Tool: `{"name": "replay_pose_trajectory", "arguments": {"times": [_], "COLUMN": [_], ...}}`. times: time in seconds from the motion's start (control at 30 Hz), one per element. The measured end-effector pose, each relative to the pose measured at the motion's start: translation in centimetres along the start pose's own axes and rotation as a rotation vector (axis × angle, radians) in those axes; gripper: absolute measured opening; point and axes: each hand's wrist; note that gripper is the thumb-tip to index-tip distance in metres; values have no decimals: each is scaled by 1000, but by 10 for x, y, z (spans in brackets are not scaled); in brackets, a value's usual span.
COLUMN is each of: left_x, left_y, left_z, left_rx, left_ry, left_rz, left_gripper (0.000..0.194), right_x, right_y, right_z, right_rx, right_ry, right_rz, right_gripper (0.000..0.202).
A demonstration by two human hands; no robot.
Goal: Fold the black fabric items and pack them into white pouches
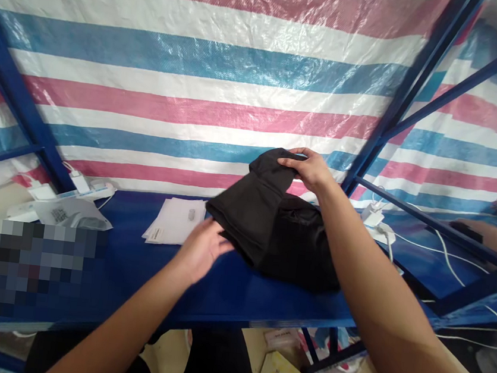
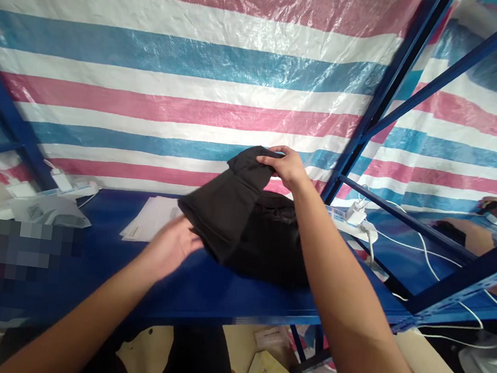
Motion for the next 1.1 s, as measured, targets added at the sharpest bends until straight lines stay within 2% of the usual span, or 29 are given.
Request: {"name": "replay_pose_trajectory", "arguments": {"times": [0.07, 0.13, 0.23, 0.3, 0.33, 0.4, 0.47, 0.53, 0.57, 0.63, 0.73, 0.8, 0.87, 0.93, 1.03, 1.1], "left_x": [26, 46, 58, 57, 54, 45, 31, 13, 4, -18, -51, -73, -94, -114, -143, -161], "left_y": [-24, -41, -53, -54, -52, -46, -34, -17, -7, 14, 42, 55, 64, 69, 70, 70], "left_z": [-29, -55, -75, -71, -65, -47, -26, -5, 6, 25, 53, 69, 82, 93, 104, 108], "left_rx": [-73, -176, -445, -576, -599, -553, -424, -268, -189, -51, 75, 135, 185, 232, 291, 314], "left_ry": [-44, -48, 47, 142, 189, 274, 346, 416, 445, 481, 492, 508, 520, 520, 556, 617], "left_rz": [-85, -142, -269, -388, -444, -516, -518, -443, -369, -208, 0, 112, 198, 284, 416, 485], "left_gripper": [37, 35, 41, 44, 45, 47, 49, 49, 48, 47, 49, 50, 51, 48, 42, 40], "right_x": [-9, -14, -21, -26, -26, -23, -13, 2, 10, 25, 34, 27, 9, -20, -79, -124], "right_y": [8, 11, 11, 6, 2, -14, -39, -69, -83, -105, -113, -104, -92, -83, -79, -80], "right_z": [8, 26, 56, 69, 72, 74, 73, 73, 74, 76, 72, 62, 48, 33, 21, 20], "right_rx": [62, 117, 118, 39, -25, -166, -269, -320, -337, -332, -278, -228, -99, 86, 243, 346], "right_ry": [-43, -128, -380, -593, -684, -789, -782, -719, -708, -798, -1054, -1112, -1008, -797, -525, -448], "right_rz": [-75, -127, -108, -51, -28, -36, -147, -306, -368, -401, -503, -604, -652, -630, -505, -388], "right_gripper": [57, 57, 56, 47, 40, 30, 32, 49, 61, 76, 67, 56, 51, 55, 67, 60]}}
Point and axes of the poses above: each hand's wrist, its own y-axis towards the middle knuckle, its own x-axis out of the palm, z = x × y, and after that the axes turned 1 degree about -z, right-handed
